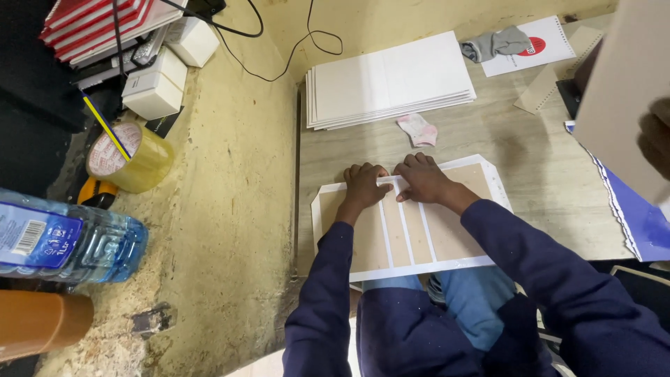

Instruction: Manually assembling folders by applying adhesive to cardstock edges and folding them into shape.

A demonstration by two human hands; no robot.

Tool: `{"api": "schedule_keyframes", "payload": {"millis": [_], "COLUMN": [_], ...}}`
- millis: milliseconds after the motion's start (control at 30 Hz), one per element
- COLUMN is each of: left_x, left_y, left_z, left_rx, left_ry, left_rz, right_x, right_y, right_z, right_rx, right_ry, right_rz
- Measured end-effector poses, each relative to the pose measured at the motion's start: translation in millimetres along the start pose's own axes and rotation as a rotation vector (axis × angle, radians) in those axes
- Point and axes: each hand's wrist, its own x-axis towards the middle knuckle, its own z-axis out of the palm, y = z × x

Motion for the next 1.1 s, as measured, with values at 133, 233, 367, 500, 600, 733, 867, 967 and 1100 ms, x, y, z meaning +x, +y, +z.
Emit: {"api": "schedule_keyframes", "payload": {"millis": [133, 233, 367, 500, 600, 733, 867, 967, 1100], "left_x": [12, -6, -36, -77, -78, -87, -79, -83, -80], "left_y": [0, 15, 43, 57, 63, 71, 52, 57, 56], "left_z": [24, 21, 32, 59, 54, 29, 48, 45, 53], "left_rx": [-0.022, 0.088, 0.286, 0.437, 0.470, 0.314, 0.202, 0.152, 0.207], "left_ry": [0.145, 0.249, 0.320, 0.383, 0.437, 0.420, 0.467, 0.508, 0.765], "left_rz": [0.011, 0.120, 0.226, 0.168, 0.147, 0.204, 0.211, 0.185, 0.214], "right_x": [-6, -17, -25, -46, -48, -51, -46, -46, -49], "right_y": [-6, -15, -11, -14, -21, -29, -23, -28, -35], "right_z": [6, 8, 16, 51, 52, 55, 36, 3, -2], "right_rx": [-0.107, -0.183, -0.205, -0.214, -0.276, -0.296, -0.301, -0.271, -0.364], "right_ry": [0.079, 0.088, 0.137, 0.423, 0.507, 0.497, 0.502, 0.294, 0.143], "right_rz": [-0.030, -0.038, -0.057, -0.160, -0.132, -0.063, -0.092, -0.056, 0.156]}}
